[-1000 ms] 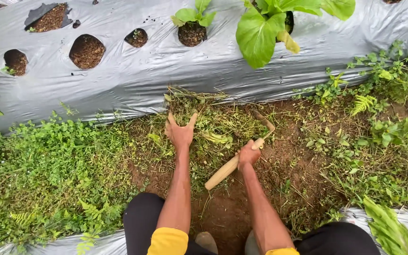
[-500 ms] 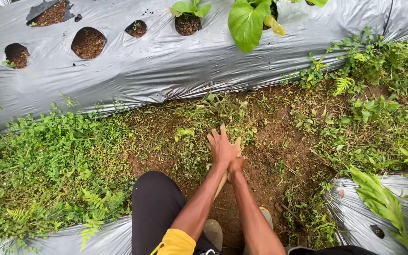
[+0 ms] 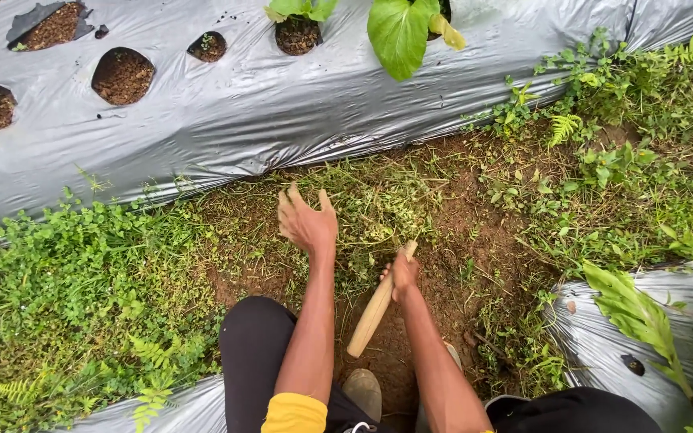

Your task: The person uses a hoe to loosen soil and remove weeds from the ground between rows of plants covered with plastic mulch. They gather the uprooted weeds by hand and toss them aside, repeating this process along the row.

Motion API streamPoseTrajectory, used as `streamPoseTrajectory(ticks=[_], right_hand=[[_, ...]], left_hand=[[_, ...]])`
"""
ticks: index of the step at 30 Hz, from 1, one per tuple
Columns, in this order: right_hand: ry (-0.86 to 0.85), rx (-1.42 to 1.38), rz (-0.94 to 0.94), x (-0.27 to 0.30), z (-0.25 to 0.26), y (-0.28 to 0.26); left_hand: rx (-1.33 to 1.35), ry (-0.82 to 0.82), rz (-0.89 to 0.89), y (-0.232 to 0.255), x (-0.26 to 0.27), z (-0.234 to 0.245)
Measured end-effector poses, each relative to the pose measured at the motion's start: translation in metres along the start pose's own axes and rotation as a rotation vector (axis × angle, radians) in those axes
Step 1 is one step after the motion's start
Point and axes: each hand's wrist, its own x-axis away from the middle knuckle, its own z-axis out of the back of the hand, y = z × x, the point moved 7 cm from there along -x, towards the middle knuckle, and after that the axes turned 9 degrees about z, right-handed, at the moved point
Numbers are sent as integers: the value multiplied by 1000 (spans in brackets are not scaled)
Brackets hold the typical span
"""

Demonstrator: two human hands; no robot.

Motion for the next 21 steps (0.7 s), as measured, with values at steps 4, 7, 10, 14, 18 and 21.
streamPoseTrajectory(ticks=[4, 7, 10, 14, 18, 21], right_hand=[[11, -40, -54, 36, -5, -19], [91, -42, -84, 8, -22, 10], [138, 124, -39, 5, -21, 56], [82, 647, 1139, -93, -9, 276], [-8, 362, 123, 45, 32, 59], [93, 522, 120, 58, 63, 47]], left_hand=[[56, -167, 428, -84, -14, -42], [63, -361, 396, -62, 6, -60], [24, -444, 390, -59, 33, -76], [116, -548, 377, -38, 63, -90], [233, -616, 375, -46, 86, -122], [259, -658, 453, -29, 117, -108]])
